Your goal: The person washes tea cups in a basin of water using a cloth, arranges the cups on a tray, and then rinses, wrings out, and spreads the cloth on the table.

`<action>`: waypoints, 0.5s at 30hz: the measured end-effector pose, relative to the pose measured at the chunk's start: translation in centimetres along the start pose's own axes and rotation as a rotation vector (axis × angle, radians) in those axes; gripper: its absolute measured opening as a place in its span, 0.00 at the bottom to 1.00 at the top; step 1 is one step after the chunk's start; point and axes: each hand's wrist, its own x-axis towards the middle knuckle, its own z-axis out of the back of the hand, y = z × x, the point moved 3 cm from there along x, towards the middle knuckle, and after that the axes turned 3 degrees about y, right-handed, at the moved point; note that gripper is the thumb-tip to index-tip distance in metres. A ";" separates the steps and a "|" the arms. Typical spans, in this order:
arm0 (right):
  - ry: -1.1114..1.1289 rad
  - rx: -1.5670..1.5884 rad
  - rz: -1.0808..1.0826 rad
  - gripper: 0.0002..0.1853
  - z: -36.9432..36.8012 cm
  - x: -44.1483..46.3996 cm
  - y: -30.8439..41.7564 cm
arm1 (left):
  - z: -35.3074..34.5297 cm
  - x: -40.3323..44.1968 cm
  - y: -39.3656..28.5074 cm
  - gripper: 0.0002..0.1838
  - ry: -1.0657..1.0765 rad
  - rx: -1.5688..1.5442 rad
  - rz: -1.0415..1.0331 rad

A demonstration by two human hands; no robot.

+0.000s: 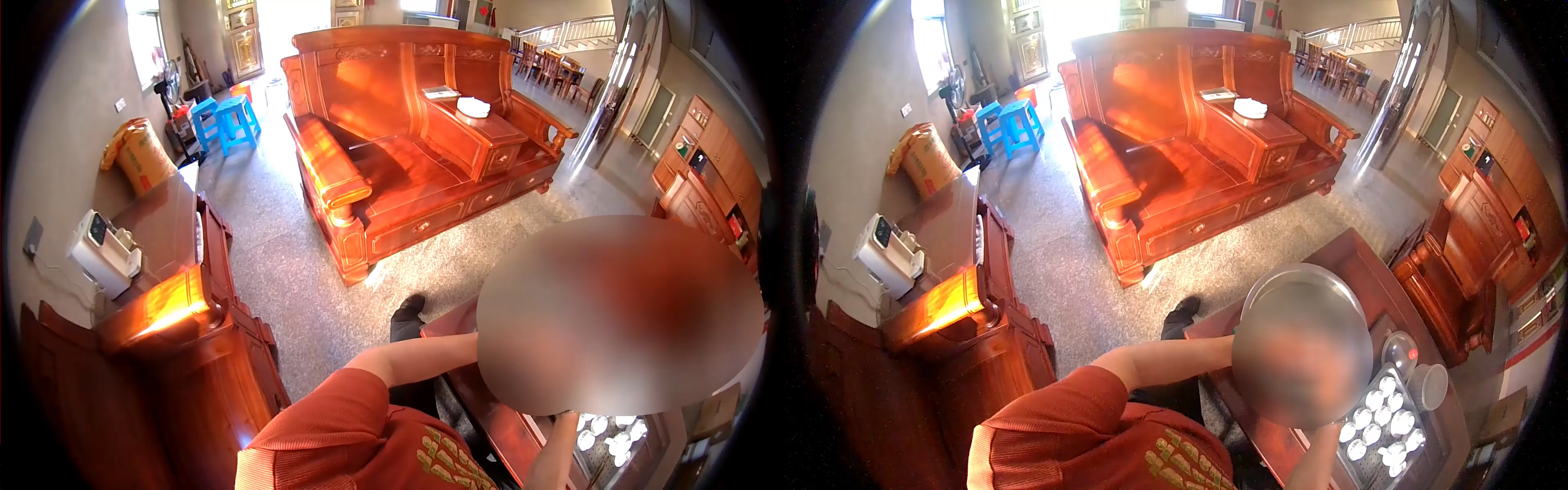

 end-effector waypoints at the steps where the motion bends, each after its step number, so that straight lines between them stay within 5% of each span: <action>1: 0.000 -0.001 -0.001 0.19 0.0 0.0 -0.2 | 0.0 0.1 0.1 0.16 0.001 -0.001 0.000; 4: 0.014 0.037 -0.089 0.17 0.0 0.1 -1.8 | -0.7 -0.5 -0.8 0.19 0.008 0.296 0.023; 6: -0.022 0.013 -0.070 0.16 0.2 0.2 -2.7 | -2.1 -1.9 -2.9 0.22 -0.193 0.456 -0.146; 10: -0.077 -0.039 0.034 0.16 -0.1 0.4 -3.8 | 1.5 2.0 3.1 0.24 -0.576 0.896 -0.504; 13: -0.046 0.092 -0.045 0.18 -0.3 0.2 -3.9 | 1.6 4.4 5.0 0.22 -0.519 0.953 -0.374; 15: -0.111 0.007 -0.227 0.20 0.4 -0.3 0.0 | -1.8 2.8 2.2 0.21 -1.230 1.053 0.556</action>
